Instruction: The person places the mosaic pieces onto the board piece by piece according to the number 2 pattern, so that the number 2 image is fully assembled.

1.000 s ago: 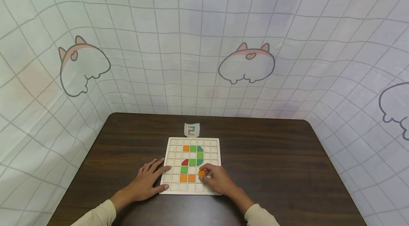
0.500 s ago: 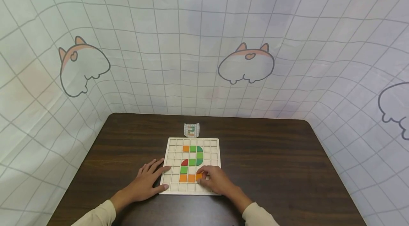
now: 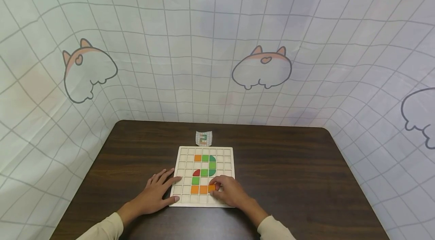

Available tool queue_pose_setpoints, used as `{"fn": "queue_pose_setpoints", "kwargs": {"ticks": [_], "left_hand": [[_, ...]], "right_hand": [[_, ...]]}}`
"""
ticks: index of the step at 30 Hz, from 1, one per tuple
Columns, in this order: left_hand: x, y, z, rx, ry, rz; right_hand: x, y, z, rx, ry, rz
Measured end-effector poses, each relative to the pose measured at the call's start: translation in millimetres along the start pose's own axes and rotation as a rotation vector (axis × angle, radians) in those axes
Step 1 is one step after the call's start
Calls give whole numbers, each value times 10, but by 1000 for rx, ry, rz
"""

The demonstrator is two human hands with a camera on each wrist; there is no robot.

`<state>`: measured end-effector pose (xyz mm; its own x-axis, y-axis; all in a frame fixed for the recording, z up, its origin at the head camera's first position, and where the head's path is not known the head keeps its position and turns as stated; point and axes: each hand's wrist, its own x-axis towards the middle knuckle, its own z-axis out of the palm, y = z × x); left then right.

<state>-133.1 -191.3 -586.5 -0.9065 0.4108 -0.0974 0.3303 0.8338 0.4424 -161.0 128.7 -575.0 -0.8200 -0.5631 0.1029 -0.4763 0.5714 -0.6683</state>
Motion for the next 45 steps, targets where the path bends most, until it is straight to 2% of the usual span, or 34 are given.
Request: {"fn": "queue_pose_setpoints", "kwargs": {"ticks": [18, 31, 45], "left_hand": [[-10, -8, 6, -13, 16, 15], [-18, 6, -16, -25, 19, 26], [-27, 20, -42, -43, 2, 25]], "right_hand": [[-7, -4, 4, -46, 20, 1], [6, 2, 12, -24, 13, 30], [3, -22, 6, -46, 19, 31]]}}
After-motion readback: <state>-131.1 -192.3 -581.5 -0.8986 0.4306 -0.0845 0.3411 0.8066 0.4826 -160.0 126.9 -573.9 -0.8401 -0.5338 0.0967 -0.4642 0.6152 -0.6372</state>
